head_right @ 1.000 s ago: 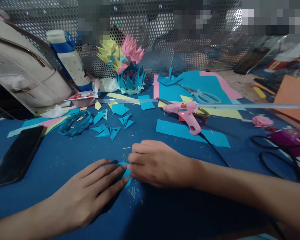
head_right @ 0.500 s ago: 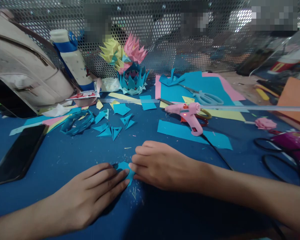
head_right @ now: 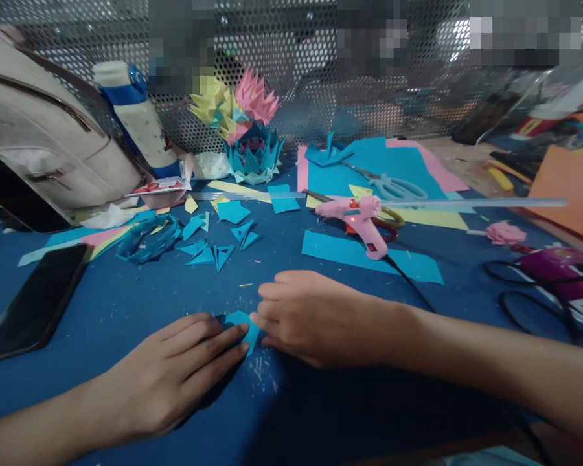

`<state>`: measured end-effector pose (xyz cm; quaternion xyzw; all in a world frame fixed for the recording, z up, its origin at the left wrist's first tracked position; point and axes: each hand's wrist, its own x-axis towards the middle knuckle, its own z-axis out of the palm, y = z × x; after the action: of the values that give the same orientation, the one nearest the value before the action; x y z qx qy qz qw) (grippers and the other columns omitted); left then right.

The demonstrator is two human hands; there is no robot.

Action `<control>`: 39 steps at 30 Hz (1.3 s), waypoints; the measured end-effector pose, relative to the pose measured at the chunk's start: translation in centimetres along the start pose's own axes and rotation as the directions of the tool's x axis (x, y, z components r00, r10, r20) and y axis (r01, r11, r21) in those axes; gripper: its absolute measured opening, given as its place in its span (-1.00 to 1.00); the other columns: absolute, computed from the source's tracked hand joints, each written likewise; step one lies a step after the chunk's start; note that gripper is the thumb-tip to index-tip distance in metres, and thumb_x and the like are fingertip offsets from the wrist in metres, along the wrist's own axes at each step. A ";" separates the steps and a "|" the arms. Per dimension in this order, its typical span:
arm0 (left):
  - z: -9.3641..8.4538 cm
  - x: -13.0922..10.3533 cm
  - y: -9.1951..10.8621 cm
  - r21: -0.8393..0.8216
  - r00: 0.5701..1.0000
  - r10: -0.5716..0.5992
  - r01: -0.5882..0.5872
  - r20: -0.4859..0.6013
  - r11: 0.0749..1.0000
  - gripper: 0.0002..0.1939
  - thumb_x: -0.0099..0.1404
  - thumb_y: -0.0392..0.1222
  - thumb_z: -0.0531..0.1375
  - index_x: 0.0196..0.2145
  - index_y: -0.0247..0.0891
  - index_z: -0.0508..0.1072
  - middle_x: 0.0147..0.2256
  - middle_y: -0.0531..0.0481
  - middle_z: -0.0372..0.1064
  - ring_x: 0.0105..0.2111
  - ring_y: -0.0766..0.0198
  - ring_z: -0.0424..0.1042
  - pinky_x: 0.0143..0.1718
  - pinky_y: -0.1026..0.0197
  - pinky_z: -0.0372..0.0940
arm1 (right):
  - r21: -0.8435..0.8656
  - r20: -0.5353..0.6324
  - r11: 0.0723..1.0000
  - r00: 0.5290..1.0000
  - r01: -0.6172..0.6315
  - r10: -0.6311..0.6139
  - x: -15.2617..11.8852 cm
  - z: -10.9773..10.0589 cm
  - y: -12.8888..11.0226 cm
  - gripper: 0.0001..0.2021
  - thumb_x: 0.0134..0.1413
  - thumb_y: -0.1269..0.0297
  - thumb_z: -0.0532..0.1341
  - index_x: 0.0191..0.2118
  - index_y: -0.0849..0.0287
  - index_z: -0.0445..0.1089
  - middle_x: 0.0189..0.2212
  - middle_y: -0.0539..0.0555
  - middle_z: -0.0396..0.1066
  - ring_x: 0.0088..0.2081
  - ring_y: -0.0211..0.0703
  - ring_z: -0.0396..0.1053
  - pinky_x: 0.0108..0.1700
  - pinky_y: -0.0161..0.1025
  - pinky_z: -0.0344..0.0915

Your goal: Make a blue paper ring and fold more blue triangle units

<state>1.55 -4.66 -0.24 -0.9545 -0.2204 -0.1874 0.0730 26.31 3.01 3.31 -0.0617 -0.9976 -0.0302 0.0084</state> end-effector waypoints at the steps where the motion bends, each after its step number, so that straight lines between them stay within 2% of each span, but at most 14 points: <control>1: 0.0 0.0 -0.1 -0.010 1.000 0.002 -0.002 -0.007 1.000 -0.64 0.52 -0.36 -0.06 0.05 -0.47 0.48 0.04 -0.24 0.47 -0.11 0.06 0.46 0.00 -0.01 0.36 | -0.016 0.013 1.000 1.000 0.006 -0.006 -0.2 -0.3 -0.2 -0.89 0.28 0.29 0.19 -0.28 0.17 0.40 -0.45 0.04 0.30 -0.38 -0.11 0.12 -0.33 -0.12 0.00; 3: 0.2 0.1 -0.3 -0.028 1.000 0.002 -0.003 -0.024 1.000 -0.66 0.51 -0.35 -0.02 0.08 -0.46 0.45 0.04 -0.22 0.48 -0.12 0.08 0.46 0.00 0.00 0.37 | -0.023 0.013 1.000 1.000 -0.002 0.002 -0.6 -0.4 -0.3 -0.86 0.26 0.31 0.20 -0.36 0.16 0.37 -0.47 0.03 0.29 -0.40 -0.12 0.11 -0.34 -0.13 -0.01; 5: 0.3 0.1 -0.5 -0.035 0.998 -0.015 0.013 -0.061 0.999 -0.69 0.49 -0.35 0.04 0.10 -0.43 0.43 0.00 -0.19 0.50 -0.15 0.13 0.46 -0.01 0.02 0.37 | 0.029 -0.026 0.999 0.999 -0.028 0.029 -0.6 0.3 -0.1 -0.81 0.32 0.30 0.13 -0.36 0.17 0.36 -0.49 0.03 0.29 -0.42 -0.14 0.09 -0.35 -0.15 -0.01; 6: 0.4 0.1 -0.6 -0.035 0.996 -0.027 0.024 -0.083 0.999 -0.71 0.48 -0.33 0.07 0.09 -0.42 0.44 -0.04 -0.17 0.51 -0.18 0.16 0.46 -0.02 0.03 0.37 | 0.078 -0.066 0.996 0.997 -0.045 0.050 -0.5 0.9 0.1 -0.76 0.38 0.29 0.06 -0.34 0.18 0.37 -0.48 0.03 0.30 -0.43 -0.15 0.10 -0.35 -0.16 0.00; 7: 0.5 0.1 -0.6 -0.033 0.994 -0.035 0.032 -0.105 0.999 -0.73 0.48 -0.31 0.10 0.06 -0.41 0.44 -0.08 -0.15 0.53 -0.20 0.18 0.46 -0.03 0.05 0.37 | 0.128 -0.153 0.992 0.987 -0.019 0.039 -0.4 1.5 0.5 -0.69 0.43 0.26 -0.01 -0.32 0.18 0.38 -0.47 0.03 0.32 -0.42 -0.15 0.11 -0.35 -0.17 0.02; 9: 0.5 0.2 -0.6 -0.021 0.990 -0.035 0.032 -0.134 0.999 -0.77 0.49 -0.25 0.13 0.01 -0.39 0.47 -0.14 -0.12 0.54 -0.22 0.20 0.46 -0.05 0.07 0.37 | 0.246 -0.302 0.969 0.951 0.012 0.065 -0.1 2.8 1.3 -0.60 0.46 0.23 -0.08 -0.37 0.17 0.37 -0.50 0.02 0.32 -0.43 -0.17 0.14 -0.36 -0.19 0.03; 11: 0.3 0.3 -0.6 0.002 0.990 -0.018 0.019 -0.139 1.000 -0.79 0.49 -0.23 0.13 -0.03 -0.37 0.48 -0.17 -0.10 0.54 -0.23 0.21 0.46 -0.05 0.08 0.36 | 0.423 -0.279 0.906 0.948 -0.019 0.151 0.1 3.6 2.0 -0.65 0.45 0.26 -0.03 -0.32 0.20 0.39 -0.44 0.02 0.40 -0.37 -0.23 0.23 -0.30 -0.27 0.12; 13: 0.1 0.6 -0.5 0.031 0.992 -0.002 0.006 -0.130 1.000 -0.79 0.49 -0.29 0.09 -0.05 -0.36 0.49 -0.18 -0.09 0.54 -0.26 0.21 0.46 -0.07 0.08 0.35 | 0.475 -0.274 0.880 0.945 -0.028 0.178 0.2 3.8 2.2 -0.70 0.43 0.28 0.00 -0.29 0.21 0.41 -0.42 0.01 0.42 -0.36 -0.24 0.25 -0.29 -0.30 0.14; 17: -0.3 1.3 -0.3 0.058 0.993 0.027 -0.021 -0.112 0.998 -0.70 0.51 -0.37 -0.03 -0.10 -0.38 0.50 -0.29 -0.08 0.52 -0.35 0.23 0.43 -0.15 0.11 0.35 | 0.453 -0.285 0.891 0.940 -0.040 0.187 0.1 3.5 1.9 -0.74 0.40 0.30 0.04 -0.29 0.22 0.40 -0.42 0.01 0.40 -0.38 -0.25 0.21 -0.31 -0.31 0.12; 21: -0.4 1.6 -0.3 0.083 0.990 0.030 -0.019 -0.137 0.996 -0.68 0.52 -0.37 -0.06 -0.17 -0.36 0.50 -0.35 -0.07 0.49 -0.38 0.24 0.38 -0.20 0.14 0.34 | 0.446 -0.274 0.893 0.941 -0.057 0.197 0.0 3.5 1.8 -0.75 0.39 0.28 0.05 -0.30 0.22 0.39 -0.42 0.02 0.38 -0.37 -0.25 0.21 -0.31 -0.31 0.12; 27: 0.0 1.2 -0.6 0.115 0.986 0.003 0.017 -0.168 0.993 -0.74 0.50 -0.38 -0.01 -0.17 -0.35 0.48 -0.34 -0.05 0.47 -0.37 0.25 0.35 -0.21 0.14 0.28 | 0.412 -0.276 0.909 0.942 -0.062 0.190 -0.1 3.6 1.7 -0.74 0.40 0.26 0.05 -0.30 0.20 0.38 -0.42 0.02 0.37 -0.36 -0.23 0.21 -0.30 -0.29 0.12; 32: 0.3 1.0 -0.4 0.123 0.981 -0.030 0.054 -0.193 0.991 -0.89 0.46 -0.25 0.15 -0.17 -0.30 0.47 -0.36 0.01 0.44 -0.39 0.26 0.30 -0.22 0.13 0.22 | 0.473 -0.271 0.872 0.922 -0.124 0.278 0.0 3.3 1.8 -0.83 0.38 0.26 0.10 -0.13 0.20 0.40 -0.22 0.10 0.43 -0.18 -0.16 0.27 -0.17 -0.26 0.19; 34: 0.2 1.0 -0.4 0.128 0.982 -0.021 0.045 -0.187 0.991 -0.89 0.46 -0.26 0.16 -0.16 -0.30 0.48 -0.37 0.02 0.44 -0.39 0.25 0.29 -0.23 0.13 0.21 | 0.478 -0.261 0.869 0.924 -0.126 0.277 0.0 3.4 1.8 -0.82 0.36 0.24 0.13 -0.07 0.19 0.40 -0.17 0.12 0.43 -0.14 -0.13 0.27 -0.13 -0.23 0.20; 39: 0.0 1.0 -0.5 0.134 0.984 -0.018 0.042 -0.175 0.990 -0.81 0.47 -0.39 0.08 -0.19 -0.32 0.50 -0.35 -0.02 0.47 -0.39 0.24 0.30 -0.24 0.13 0.20 | 0.479 -0.228 0.872 0.946 -0.095 0.228 0.2 3.6 1.6 -0.80 0.36 0.21 0.14 -0.26 0.20 0.41 -0.28 0.07 0.40 -0.23 -0.15 0.23 -0.17 -0.23 0.16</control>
<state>2.16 -3.79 0.15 -0.9237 -0.2399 -0.2554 0.1548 26.31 4.80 -0.14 -0.1371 -0.9559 0.2006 0.1652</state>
